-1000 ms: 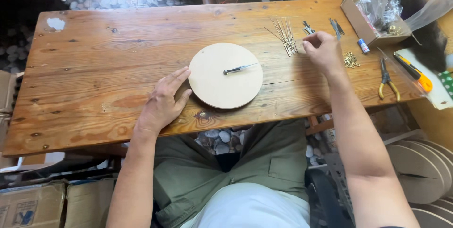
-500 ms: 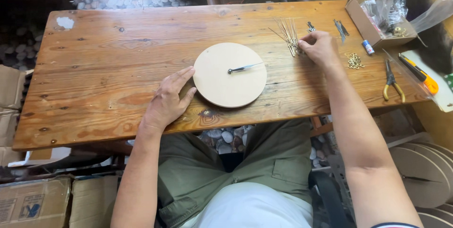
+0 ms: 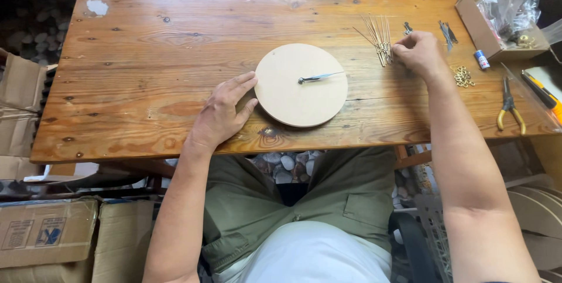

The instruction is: The person assembles a wall clock by attaching the hour and minute hands to the center of a wooden clock face. They then insert a red second hand, brush the surface with a feather duster, and insert a battery into the mechanism on the back.

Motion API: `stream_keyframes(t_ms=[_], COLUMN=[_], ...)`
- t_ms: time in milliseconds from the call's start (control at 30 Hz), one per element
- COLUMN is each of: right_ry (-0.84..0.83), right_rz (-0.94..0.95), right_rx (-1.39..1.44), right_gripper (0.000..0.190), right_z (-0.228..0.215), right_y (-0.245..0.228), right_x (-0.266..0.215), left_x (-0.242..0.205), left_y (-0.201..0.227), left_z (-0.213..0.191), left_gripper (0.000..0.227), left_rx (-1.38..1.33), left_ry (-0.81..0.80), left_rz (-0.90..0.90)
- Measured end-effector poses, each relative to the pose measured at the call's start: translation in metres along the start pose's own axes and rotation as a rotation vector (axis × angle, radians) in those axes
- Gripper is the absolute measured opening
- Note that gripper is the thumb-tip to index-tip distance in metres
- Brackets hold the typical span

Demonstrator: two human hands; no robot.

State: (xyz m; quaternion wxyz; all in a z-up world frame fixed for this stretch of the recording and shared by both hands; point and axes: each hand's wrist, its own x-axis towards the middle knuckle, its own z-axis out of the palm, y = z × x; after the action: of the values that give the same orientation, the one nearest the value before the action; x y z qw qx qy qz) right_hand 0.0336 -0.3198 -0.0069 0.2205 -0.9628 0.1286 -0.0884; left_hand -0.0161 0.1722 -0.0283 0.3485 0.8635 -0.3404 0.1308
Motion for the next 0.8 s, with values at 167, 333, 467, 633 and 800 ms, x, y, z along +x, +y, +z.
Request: stream_keyframes(t_ms=[167,333,467,633,800], right_ry=[-0.007,-0.063,-0.223,-0.186,0.154], right_rz=[-0.033,-0.077,0.029,-0.057,-0.383], right_rx=[-0.053,-0.230,-0.346,-0.387,-0.234], right_gripper=[0.020,0.021,0.020,0.023,0.014], right_z=[-0.002,-0.022,-0.039,-0.046,-0.029], right_y=[0.001,-0.005,-0.022,-0.013,0.006], right_x=[0.004,0.007,0.007,0.007,0.002], left_x=[0.001,0.001,0.002,0.002,0.001], left_y=[0.000,0.003,0.011,0.011,0.009], left_z=[-0.001,-0.002,-0.005,-0.005,-0.004], left_gripper=[0.041,0.041,0.046,0.046,0.045], left_rx=[-0.004,-0.009,-0.007,-0.021,-0.005], left_ry=[-0.003,-0.010,0.001,-0.008,0.012], left_rz=[0.002,0.001,0.020,0.015,0.028])
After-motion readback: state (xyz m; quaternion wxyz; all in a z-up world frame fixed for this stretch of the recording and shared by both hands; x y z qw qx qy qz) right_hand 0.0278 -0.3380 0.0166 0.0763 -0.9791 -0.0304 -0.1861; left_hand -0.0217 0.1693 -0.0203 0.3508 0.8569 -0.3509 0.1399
